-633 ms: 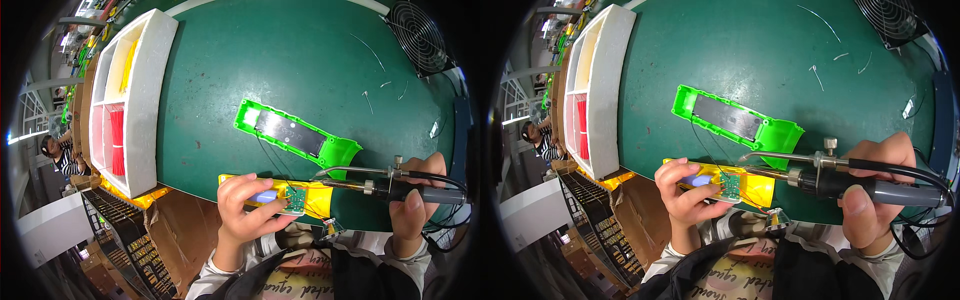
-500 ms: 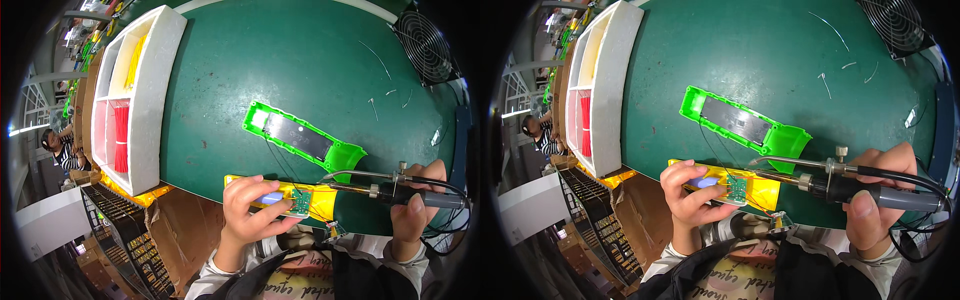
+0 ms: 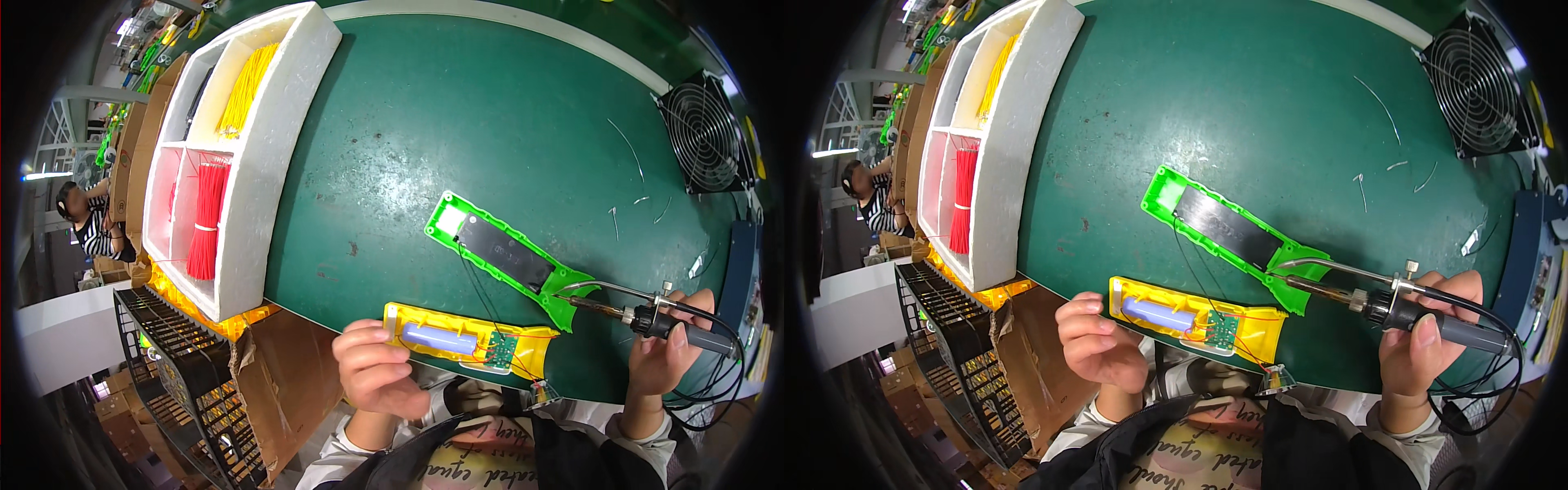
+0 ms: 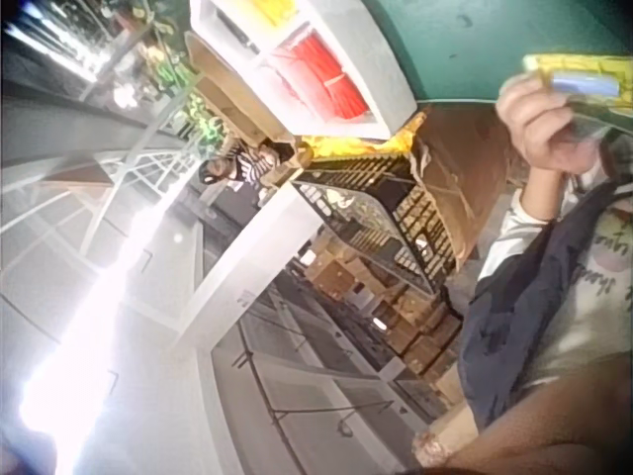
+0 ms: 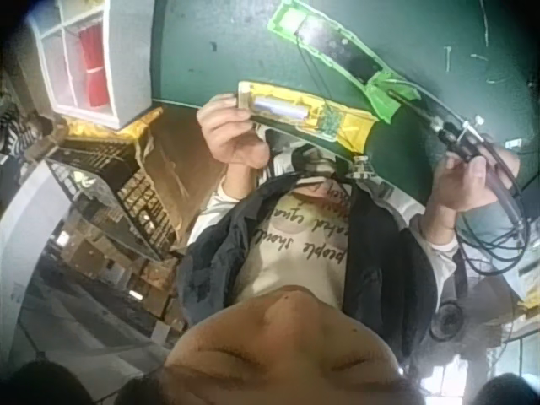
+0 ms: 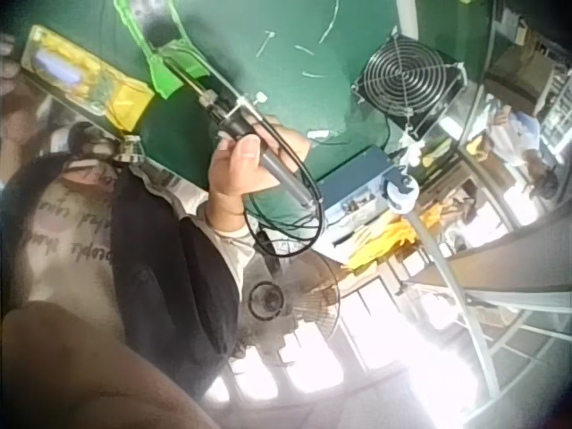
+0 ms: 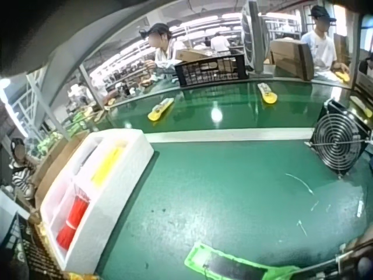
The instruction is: The person takes flashlights from a crate, opens their casings, solders internal components using a soldering iron, closes the casings, and places the flashlights onto a conveyor belt.
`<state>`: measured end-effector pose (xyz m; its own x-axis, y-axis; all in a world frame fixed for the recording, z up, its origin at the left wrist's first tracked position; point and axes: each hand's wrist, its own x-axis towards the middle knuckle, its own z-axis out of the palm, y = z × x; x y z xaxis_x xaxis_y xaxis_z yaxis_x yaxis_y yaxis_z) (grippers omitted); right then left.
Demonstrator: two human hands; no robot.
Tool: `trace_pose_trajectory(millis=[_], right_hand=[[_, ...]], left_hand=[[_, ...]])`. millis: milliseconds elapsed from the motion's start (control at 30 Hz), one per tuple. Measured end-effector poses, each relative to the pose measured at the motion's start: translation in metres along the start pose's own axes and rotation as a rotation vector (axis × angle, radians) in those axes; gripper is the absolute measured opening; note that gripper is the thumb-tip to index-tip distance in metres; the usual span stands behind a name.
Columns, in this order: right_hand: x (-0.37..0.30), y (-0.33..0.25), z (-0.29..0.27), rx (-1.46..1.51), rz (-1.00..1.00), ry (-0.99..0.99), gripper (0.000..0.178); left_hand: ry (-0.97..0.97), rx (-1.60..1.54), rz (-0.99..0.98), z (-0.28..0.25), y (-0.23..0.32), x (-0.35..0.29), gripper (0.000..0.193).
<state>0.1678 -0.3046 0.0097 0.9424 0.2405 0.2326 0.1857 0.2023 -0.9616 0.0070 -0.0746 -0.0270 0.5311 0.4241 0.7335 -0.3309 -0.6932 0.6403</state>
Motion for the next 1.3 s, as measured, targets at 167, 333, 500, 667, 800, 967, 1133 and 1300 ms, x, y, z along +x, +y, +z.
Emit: trace_pose_trajectory(millis=[167, 333, 500, 667, 800, 967, 1133, 1300], right_hand=[[0.008, -0.003, 0.009, 0.002, 0.059, 0.079, 0.027], [0.018, 0.007, 0.019, 0.105, 0.039, 0.153, 0.016], [0.031, 0.022, 0.021, 0.306, 0.181, 0.137, 0.011], [0.031, 0.026, 0.017, 0.312, 0.172, 0.184, 0.011], [0.031, 0.023, 0.023, 0.276, 0.184, 0.155, 0.013], [0.032, 0.024, 0.024, 0.291, 0.184, 0.183, 0.012], [0.033, 0.023, 0.015, 0.354, 0.166, 0.233, 0.011], [0.039, 0.023, 0.012, 0.521, 0.237, 0.261, 0.01]], left_hand=[[0.006, 0.168, -0.125, -0.018, -0.018, 0.013, 0.029], [-0.057, 0.173, -0.468, -0.015, -0.018, 0.028, 0.017], [-0.085, 0.154, -0.492, -0.016, -0.019, 0.029, 0.005], [-0.114, 0.139, -0.502, -0.016, -0.019, 0.032, 0.004], [-0.173, 0.177, -0.455, -0.014, -0.022, 0.034, 0.004], [-0.224, 0.143, -0.607, -0.018, -0.023, 0.046, 0.006], [-0.625, 0.305, -0.177, -0.007, -0.015, 0.109, 0.017], [-1.038, 0.239, 0.094, 0.032, -0.011, 0.142, 0.023]])
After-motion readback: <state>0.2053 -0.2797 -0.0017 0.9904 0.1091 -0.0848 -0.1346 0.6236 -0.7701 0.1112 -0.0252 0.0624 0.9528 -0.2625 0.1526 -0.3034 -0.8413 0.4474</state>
